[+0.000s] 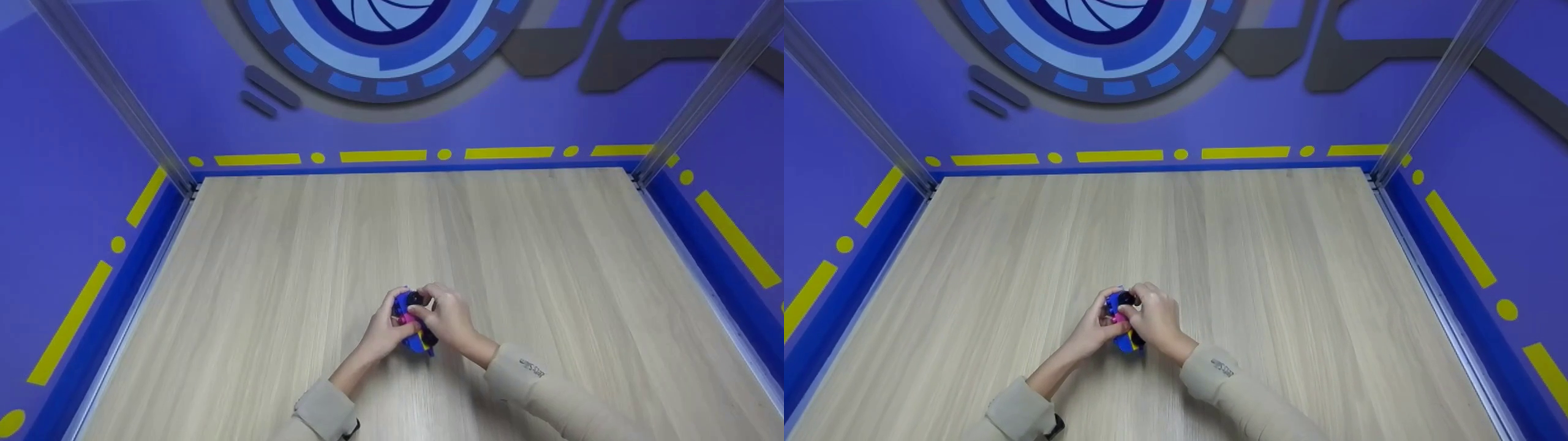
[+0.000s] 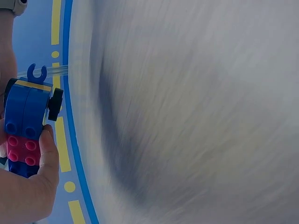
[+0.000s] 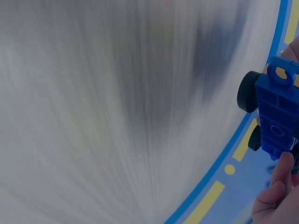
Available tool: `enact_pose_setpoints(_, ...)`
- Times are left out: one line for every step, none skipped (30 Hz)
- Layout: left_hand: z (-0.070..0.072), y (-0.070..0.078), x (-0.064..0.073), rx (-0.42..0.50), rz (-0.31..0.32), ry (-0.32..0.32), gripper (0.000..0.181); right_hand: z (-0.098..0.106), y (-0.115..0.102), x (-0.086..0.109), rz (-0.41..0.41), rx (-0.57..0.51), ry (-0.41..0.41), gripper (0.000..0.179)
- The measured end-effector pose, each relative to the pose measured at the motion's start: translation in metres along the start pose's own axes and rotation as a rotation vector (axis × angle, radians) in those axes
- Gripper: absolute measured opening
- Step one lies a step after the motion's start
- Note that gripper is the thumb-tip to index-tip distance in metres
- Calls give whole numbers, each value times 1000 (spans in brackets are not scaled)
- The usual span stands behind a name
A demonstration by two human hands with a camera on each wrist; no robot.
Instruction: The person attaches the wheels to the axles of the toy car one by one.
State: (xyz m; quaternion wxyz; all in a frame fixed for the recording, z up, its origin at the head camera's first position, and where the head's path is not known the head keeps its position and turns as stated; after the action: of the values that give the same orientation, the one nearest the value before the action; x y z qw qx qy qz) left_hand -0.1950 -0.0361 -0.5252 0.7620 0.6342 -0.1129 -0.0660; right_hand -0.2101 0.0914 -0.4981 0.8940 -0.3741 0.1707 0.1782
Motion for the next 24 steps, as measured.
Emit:
enact_pose_setpoints(0,3,2,-4,-4,-3,62,0,0,0,-9,-3,-4,18)
enact_pose_setpoints(1,7,3,-9,-5,-5,62,0,0,0,-16,-4,-9,18)
enact_pose_setpoints(1,10,5,-12,-7,-7,61,-1,0,-1,-22,-8,-12,18)
enact_pose_setpoints(1,14,6,-16,-6,-10,61,-1,0,-1,-32,-14,-17,18)
enact_pose_setpoints(2,17,8,-21,-4,-13,60,-1,0,-1,-44,-25,-23,18)
enact_pose_setpoints(2,20,9,-28,-5,-14,60,-1,0,-2,-57,-36,-29,18)
enact_pose_setpoints(2,22,10,-30,-5,-15,60,-1,0,-2,-73,-45,-38,18)
enact_pose_setpoints(2,23,11,-33,-3,-15,60,-2,1,-2,-87,-53,-47,18)
enact_pose_setpoints(2,25,11,-36,-5,-13,60,-2,1,-2,-102,-60,-55,17)
enact_pose_setpoints(2,26,12,-40,-7,-12,60,-2,1,-2,-121,-68,-66,17)
enact_pose_setpoints(2,27,12,-43,-9,-10,60,-2,1,-3,-138,-77,-76,17)
enact_pose_setpoints(2,27,13,-48,-13,-6,60,-3,1,-3,-148,-82,-86,17)
enact_pose_setpoints(2,28,13,-53,-15,-4,60,-3,2,-3,-163,-89,-94,16)
enact_pose_setpoints(2,28,13,-55,-15,-3,60,-4,2,-3,-175,-98,-102,16)
enact_pose_setpoints(2,28,13,-58,-13,-1,60,-4,2,-3,-189,-107,-109,16)
enact_pose_setpoints(2,27,13,-60,-10,0,61,-5,3,-3,-198,-115,-112,16)
enact_pose_setpoints(2,26,12,-62,-12,3,61,-5,3,-3,-204,-121,-112,16)
enact_pose_setpoints(2,24,11,-63,-12,6,61,-5,3,-3,-202,-124,-110,16)
enact_pose_setpoints(1,21,10,-70,-15,10,61,-6,3,-3,-207,-128,-105,16)
enact_pose_setpoints(1,17,8,-74,-19,14,62,-5,3,-3,-206,-130,-99,17)
enact_pose_setpoints(1,12,6,-81,-25,18,62,-5,3,-3,-199,-128,-90,17)
enact_pose_setpoints(1,8,4,-86,-31,20,63,-5,2,-3,-193,-126,-82,18)
enact_pose_setpoints(0,4,2,-93,-40,23,63,-5,2,-3,-188,-124,-74,18)
enact_pose_setpoints(0,1,0,-99,-42,24,64,-5,2,-2,-181,-122,-67,18)
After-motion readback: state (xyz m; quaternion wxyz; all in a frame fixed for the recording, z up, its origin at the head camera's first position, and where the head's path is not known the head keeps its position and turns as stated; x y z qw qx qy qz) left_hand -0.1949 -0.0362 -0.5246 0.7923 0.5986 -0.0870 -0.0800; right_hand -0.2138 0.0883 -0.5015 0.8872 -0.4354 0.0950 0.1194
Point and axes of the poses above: each hand's wrist, its own x-axis away from the middle knuckle, its own z-axis out of the back of the hand, y = z × x, the point moved 4 cm from there along -x, towards the middle knuckle, and after that the axes turned 2 degrees about y, right-handed, at the moved point
